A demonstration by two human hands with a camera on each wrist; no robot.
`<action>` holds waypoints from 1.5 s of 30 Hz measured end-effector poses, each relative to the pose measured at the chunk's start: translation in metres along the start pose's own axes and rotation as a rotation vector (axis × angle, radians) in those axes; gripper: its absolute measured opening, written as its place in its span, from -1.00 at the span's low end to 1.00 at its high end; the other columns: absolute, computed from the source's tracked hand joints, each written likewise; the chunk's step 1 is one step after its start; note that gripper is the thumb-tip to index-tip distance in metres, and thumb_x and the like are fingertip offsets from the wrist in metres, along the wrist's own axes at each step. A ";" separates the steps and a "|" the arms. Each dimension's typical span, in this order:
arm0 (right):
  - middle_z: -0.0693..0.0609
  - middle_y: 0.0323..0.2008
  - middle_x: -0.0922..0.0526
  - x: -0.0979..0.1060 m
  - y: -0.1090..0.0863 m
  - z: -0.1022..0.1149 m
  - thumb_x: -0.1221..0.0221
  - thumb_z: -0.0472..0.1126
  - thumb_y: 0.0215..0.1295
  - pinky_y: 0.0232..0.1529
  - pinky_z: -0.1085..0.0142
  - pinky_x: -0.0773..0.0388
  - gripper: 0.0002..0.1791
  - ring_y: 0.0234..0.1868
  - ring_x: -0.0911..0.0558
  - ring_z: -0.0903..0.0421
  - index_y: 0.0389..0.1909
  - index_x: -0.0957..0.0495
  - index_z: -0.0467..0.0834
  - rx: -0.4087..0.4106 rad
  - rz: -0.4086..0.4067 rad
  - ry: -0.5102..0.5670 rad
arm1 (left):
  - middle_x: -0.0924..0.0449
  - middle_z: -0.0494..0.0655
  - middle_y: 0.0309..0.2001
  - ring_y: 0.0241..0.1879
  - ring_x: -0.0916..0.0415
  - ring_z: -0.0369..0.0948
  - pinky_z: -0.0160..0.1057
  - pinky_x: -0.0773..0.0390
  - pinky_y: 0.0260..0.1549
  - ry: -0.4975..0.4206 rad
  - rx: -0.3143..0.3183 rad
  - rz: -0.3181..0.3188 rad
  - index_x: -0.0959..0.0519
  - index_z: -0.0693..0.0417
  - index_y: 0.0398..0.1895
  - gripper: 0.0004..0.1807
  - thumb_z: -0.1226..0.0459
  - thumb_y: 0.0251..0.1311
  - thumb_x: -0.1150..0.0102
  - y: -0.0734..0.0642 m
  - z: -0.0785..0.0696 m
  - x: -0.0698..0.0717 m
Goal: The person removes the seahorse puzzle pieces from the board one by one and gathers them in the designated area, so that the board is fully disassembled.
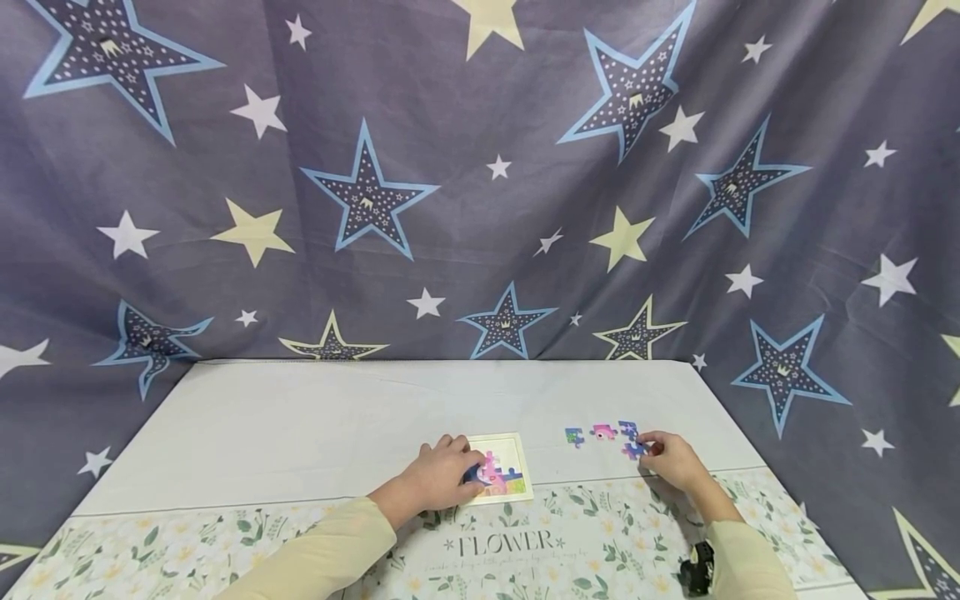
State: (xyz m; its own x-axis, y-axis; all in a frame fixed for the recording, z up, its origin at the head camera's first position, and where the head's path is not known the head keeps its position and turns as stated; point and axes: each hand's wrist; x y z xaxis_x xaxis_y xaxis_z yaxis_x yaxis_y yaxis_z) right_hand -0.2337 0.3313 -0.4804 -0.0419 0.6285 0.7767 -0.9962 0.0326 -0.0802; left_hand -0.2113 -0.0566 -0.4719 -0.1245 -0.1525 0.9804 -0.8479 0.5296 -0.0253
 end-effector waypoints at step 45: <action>-0.13 -0.27 -0.56 -0.025 -0.004 0.054 -0.25 -0.20 0.16 -0.39 0.31 -0.40 -0.66 -0.37 -0.46 0.11 -0.04 -0.59 -0.25 0.209 -0.039 -0.043 | -0.41 -0.08 -0.01 -0.08 -0.30 -0.17 0.03 -0.39 -0.12 -0.005 0.008 0.014 -0.46 -0.12 0.17 -0.48 -0.14 0.24 0.01 -0.002 0.004 -0.003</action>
State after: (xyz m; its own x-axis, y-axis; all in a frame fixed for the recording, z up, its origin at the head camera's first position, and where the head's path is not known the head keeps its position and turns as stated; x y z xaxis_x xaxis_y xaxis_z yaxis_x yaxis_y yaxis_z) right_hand -0.2330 0.2737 -0.4662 -0.0013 0.5960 0.8030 -0.9910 -0.1080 0.0786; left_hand -0.2111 -0.0607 -0.4760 -0.1386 -0.1498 0.9790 -0.8501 0.5250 -0.0401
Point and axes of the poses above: each hand's wrist, its own y-axis towards the middle knuckle, its own x-axis out of the back of the hand, z = x × y
